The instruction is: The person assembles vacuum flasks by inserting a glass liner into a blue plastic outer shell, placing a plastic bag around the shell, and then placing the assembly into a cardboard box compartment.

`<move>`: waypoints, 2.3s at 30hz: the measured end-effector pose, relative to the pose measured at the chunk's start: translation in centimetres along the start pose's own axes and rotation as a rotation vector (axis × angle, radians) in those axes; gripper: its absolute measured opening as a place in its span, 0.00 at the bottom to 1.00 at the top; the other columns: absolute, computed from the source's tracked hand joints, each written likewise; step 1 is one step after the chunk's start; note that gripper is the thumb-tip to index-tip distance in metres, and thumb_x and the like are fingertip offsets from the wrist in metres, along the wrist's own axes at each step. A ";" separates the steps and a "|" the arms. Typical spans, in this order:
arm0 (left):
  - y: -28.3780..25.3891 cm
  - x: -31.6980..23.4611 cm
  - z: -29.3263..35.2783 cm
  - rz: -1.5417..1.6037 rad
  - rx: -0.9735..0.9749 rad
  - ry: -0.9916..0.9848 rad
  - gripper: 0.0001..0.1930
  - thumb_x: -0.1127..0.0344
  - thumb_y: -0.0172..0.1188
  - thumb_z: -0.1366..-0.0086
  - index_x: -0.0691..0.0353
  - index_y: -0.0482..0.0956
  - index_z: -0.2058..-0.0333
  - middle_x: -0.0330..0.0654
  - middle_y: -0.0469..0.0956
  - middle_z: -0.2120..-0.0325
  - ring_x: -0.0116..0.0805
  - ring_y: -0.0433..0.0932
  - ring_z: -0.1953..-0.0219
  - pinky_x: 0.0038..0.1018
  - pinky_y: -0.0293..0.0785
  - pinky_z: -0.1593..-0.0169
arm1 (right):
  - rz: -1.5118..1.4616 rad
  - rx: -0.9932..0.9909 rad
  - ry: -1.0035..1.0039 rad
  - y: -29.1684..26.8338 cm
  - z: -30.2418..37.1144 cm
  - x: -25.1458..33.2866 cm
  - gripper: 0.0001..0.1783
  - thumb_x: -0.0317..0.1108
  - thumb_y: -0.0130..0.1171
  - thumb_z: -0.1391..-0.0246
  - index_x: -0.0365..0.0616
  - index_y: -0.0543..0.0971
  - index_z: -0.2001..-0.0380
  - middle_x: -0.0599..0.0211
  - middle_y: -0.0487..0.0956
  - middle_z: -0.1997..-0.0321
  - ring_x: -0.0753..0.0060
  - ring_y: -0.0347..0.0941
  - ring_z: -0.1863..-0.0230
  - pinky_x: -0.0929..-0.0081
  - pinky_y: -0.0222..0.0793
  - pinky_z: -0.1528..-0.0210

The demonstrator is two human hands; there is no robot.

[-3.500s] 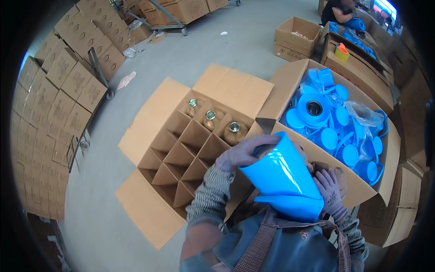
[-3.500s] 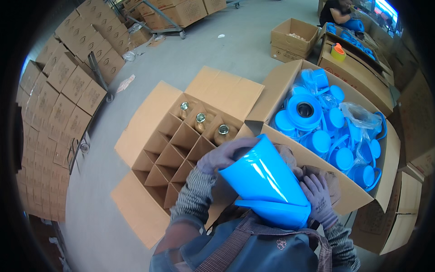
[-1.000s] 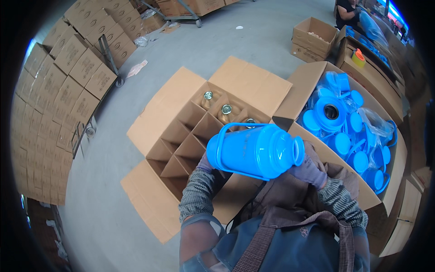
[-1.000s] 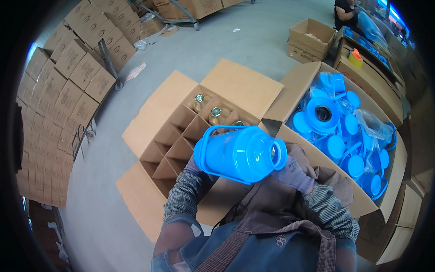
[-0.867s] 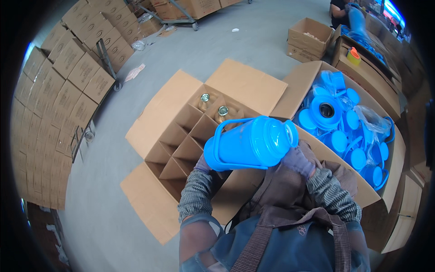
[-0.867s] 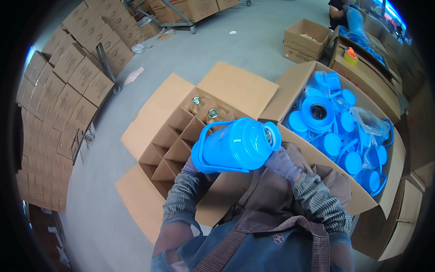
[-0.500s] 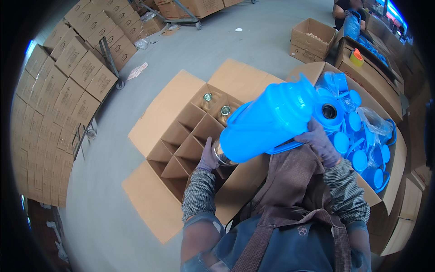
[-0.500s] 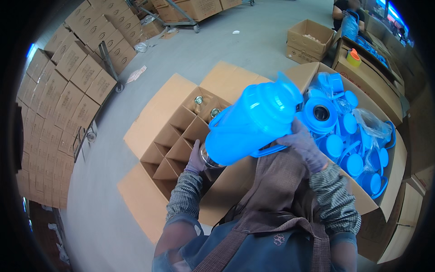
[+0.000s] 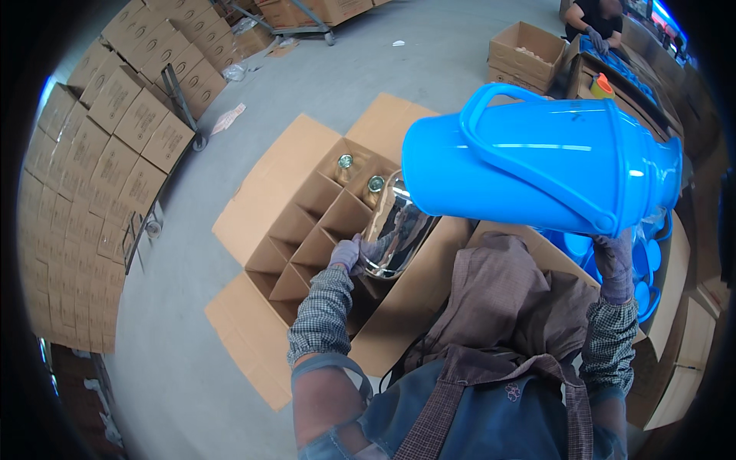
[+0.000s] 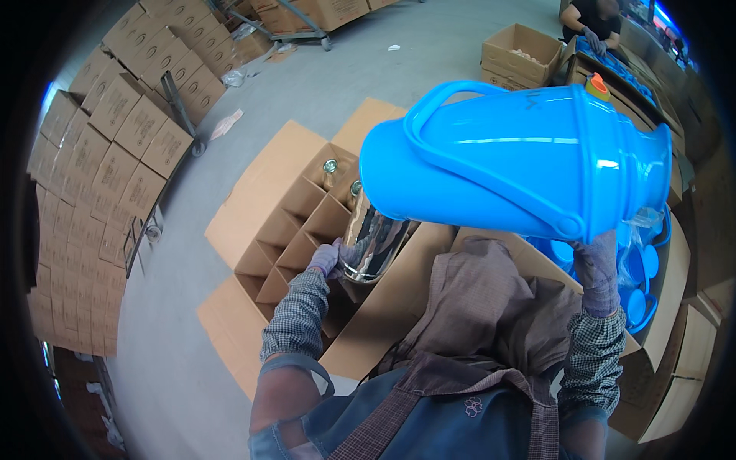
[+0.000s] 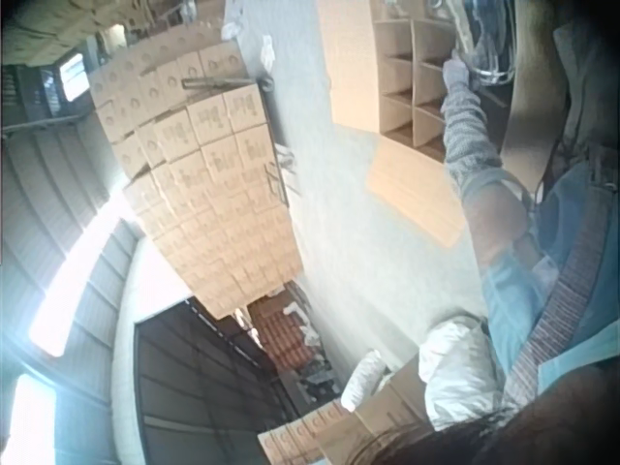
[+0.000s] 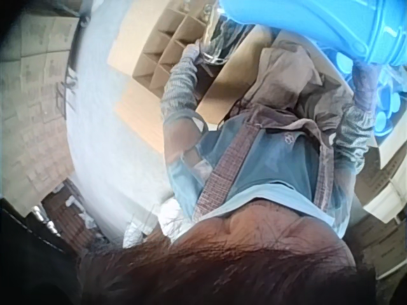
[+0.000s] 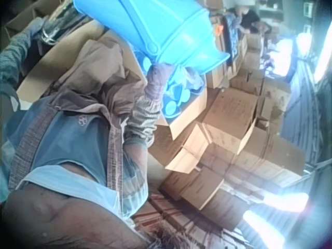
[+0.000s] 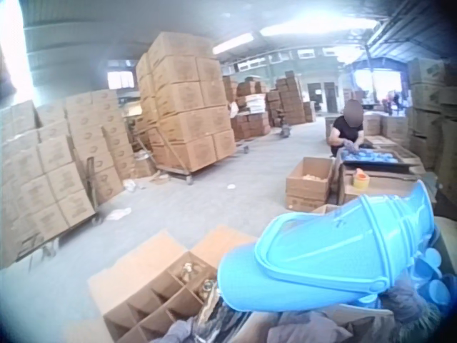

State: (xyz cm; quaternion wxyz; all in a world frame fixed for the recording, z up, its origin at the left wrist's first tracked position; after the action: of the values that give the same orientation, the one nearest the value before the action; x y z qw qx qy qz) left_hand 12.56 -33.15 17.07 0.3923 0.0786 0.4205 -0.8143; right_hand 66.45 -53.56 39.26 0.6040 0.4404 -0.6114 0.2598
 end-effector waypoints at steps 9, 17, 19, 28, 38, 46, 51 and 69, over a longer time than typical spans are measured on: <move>-0.1 -0.8 5.9 0.975 0.624 0.028 0.26 0.41 0.52 0.30 0.56 0.74 0.46 0.41 0.77 0.55 0.38 0.78 0.55 0.43 0.78 0.48 | 0.094 -0.139 -0.149 -10.2 2.8 -3.0 0.21 0.35 0.60 0.38 0.51 0.69 0.44 0.70 0.77 0.53 0.74 0.74 0.59 0.73 0.71 0.55; 9.3 1.8 0.3 1.207 0.260 -0.094 0.21 0.43 0.57 0.34 0.53 0.79 0.55 0.41 0.79 0.63 0.42 0.78 0.61 0.41 0.79 0.53 | 0.434 -0.160 -0.210 -15.9 3.9 -5.2 0.30 0.40 0.62 0.39 0.53 0.64 0.37 0.70 0.75 0.48 0.76 0.72 0.55 0.73 0.69 0.52; 10.9 0.5 0.6 1.499 0.121 -0.220 0.24 0.39 0.59 0.37 0.52 0.79 0.56 0.39 0.80 0.66 0.40 0.79 0.64 0.35 0.80 0.55 | 0.444 -0.197 -0.185 -17.2 4.6 -5.2 0.34 0.42 0.62 0.39 0.53 0.61 0.34 0.67 0.73 0.43 0.72 0.71 0.50 0.71 0.69 0.49; 7.2 0.0 5.9 0.487 -0.398 0.583 0.22 0.55 0.62 0.35 0.70 0.79 0.54 0.54 0.81 0.54 0.45 0.80 0.53 0.36 0.74 0.50 | 0.256 -0.185 -0.134 -21.0 9.9 -3.6 0.49 0.53 0.63 0.42 0.45 0.50 0.28 0.57 0.59 0.27 0.57 0.60 0.31 0.57 0.60 0.31; 9.1 2.3 11.0 0.715 0.413 0.002 0.43 0.31 0.40 0.31 0.64 0.59 0.32 0.49 0.65 0.35 0.35 0.67 0.36 0.36 0.65 0.36 | 0.379 -0.409 -0.121 -23.7 18.2 0.5 0.43 0.41 0.68 0.44 0.37 0.58 0.33 0.53 0.66 0.34 0.60 0.66 0.38 0.61 0.65 0.37; 10.3 -11.4 14.6 0.079 0.030 0.756 0.30 0.42 0.50 0.31 0.62 0.75 0.43 0.47 0.78 0.48 0.42 0.79 0.50 0.41 0.75 0.47 | -0.017 -0.204 -0.080 -16.6 20.5 -1.4 0.44 0.39 0.67 0.44 0.45 0.56 0.29 0.55 0.64 0.31 0.57 0.65 0.33 0.59 0.65 0.34; 17.7 -24.7 21.8 0.942 1.132 0.713 0.43 0.29 0.40 0.31 0.62 0.59 0.33 0.55 0.64 0.36 0.48 0.69 0.38 0.45 0.72 0.40 | 0.924 0.142 -0.630 -6.3 17.0 1.6 0.38 0.32 0.68 0.53 0.39 0.66 0.38 0.50 0.76 0.45 0.47 0.73 0.44 0.56 0.70 0.43; 21.0 -33.6 31.2 0.730 0.330 1.304 0.09 0.69 0.59 0.33 0.67 0.81 0.59 0.49 0.81 0.69 0.46 0.79 0.65 0.31 0.74 0.60 | 0.579 -0.138 -0.573 -6.1 5.1 2.5 0.09 0.32 0.56 0.41 0.39 0.81 0.66 0.57 0.82 0.60 0.56 0.77 0.56 0.62 0.70 0.47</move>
State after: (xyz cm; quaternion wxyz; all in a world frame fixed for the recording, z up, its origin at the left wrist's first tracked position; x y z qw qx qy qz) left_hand 56.50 -44.36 39.15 0.2923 0.7348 0.3871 -0.4740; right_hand 69.37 -61.38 39.69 0.3392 0.2633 -0.8694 0.2443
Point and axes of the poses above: each hand's wrist, its own z-axis away from the middle knuckle, its own y-axis out of the palm, x = y × z, the point moved 2 cm from there along -z, towards the middle knuckle
